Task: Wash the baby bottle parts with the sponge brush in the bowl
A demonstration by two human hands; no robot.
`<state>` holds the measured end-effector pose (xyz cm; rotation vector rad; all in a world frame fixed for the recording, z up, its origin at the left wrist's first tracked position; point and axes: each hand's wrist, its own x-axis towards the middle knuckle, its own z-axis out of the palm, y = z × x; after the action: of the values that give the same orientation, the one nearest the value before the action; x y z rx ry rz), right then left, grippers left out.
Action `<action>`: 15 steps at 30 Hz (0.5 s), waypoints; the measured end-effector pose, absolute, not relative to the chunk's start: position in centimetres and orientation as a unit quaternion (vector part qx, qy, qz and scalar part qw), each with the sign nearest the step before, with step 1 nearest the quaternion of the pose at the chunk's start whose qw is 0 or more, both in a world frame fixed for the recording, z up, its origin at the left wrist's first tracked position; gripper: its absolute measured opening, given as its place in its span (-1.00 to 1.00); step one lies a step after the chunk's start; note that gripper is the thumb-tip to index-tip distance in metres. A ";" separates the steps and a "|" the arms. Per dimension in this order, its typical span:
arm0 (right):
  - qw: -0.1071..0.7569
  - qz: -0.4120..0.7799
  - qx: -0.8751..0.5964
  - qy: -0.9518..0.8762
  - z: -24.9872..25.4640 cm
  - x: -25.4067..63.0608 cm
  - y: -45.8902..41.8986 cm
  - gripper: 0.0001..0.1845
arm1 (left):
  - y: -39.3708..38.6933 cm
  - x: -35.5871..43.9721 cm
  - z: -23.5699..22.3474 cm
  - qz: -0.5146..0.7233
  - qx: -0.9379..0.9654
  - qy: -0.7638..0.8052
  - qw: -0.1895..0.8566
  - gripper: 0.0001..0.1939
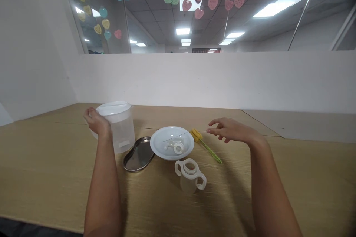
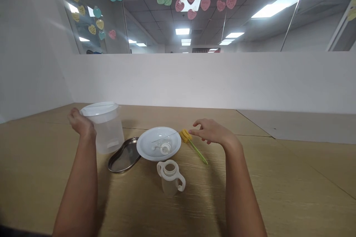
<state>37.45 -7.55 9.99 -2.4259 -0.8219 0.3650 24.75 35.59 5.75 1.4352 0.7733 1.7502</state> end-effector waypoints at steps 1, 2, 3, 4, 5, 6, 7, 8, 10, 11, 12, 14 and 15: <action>0.272 0.135 -0.903 -0.305 10.0 37.4 -7.6 -0.43 | 35.6 24.8 5.8 0.690 0.533 0.316 0.375 -0.60; 0.270 0.133 -0.904 -0.304 10.0 37.5 -7.6 -0.43 | 35.6 24.9 5.9 0.699 0.503 0.333 0.384 -0.62; 0.267 0.131 -0.906 -0.303 10.0 37.5 -7.6 -0.43 | 35.5 24.9 6.0 0.707 0.476 0.348 0.391 -0.65; 0.264 0.128 -0.907 -0.302 9.9 37.5 -7.6 -0.43 | 35.3 24.9 6.1 0.712 0.462 0.353 0.394 -0.67; 0.261 0.126 -0.908 -0.302 9.9 37.6 -7.6 -0.44 | 35.2 24.9 6.1 0.717 0.451 0.357 0.395 -0.69; 0.258 0.124 -0.909 -0.302 9.9 37.6 -7.6 -0.44 | 35.0 24.9 6.2 0.721 0.443 0.359 0.395 -0.71; 0.257 0.122 -0.910 -0.302 9.9 37.6 -7.6 -0.44 | 34.8 24.9 6.2 0.724 0.437 0.359 0.394 -0.71; 0.256 0.120 -0.911 -0.302 9.9 37.6 -7.6 -0.44 | 34.6 24.9 6.3 0.727 0.433 0.360 0.392 -0.72; 0.254 0.114 -0.912 -0.301 9.9 37.4 -7.6 -0.43 | 34.2 24.9 6.4 0.733 0.427 0.358 0.390 -0.71; 0.252 0.109 -0.913 -0.301 10.0 37.2 -7.6 -0.42 | 34.0 24.9 6.5 0.736 0.427 0.354 0.389 -0.71; 0.249 0.103 -0.915 -0.301 10.1 37.0 -7.7 -0.41 | 33.7 25.0 6.7 0.738 0.428 0.348 0.388 -0.70; 0.240 0.086 -0.917 -0.306 10.4 36.6 -7.8 -0.41 | 32.9 25.0 7.1 0.744 0.434 0.332 0.385 -0.68; 0.237 0.078 -0.918 -0.309 10.5 36.4 -7.8 -0.41 | 32.5 25.0 7.4 0.749 0.437 0.321 0.381 -0.67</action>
<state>36.36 -7.83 10.47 -2.5157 -0.8473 0.2151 25.01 32.53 7.44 1.1165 0.8184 1.9113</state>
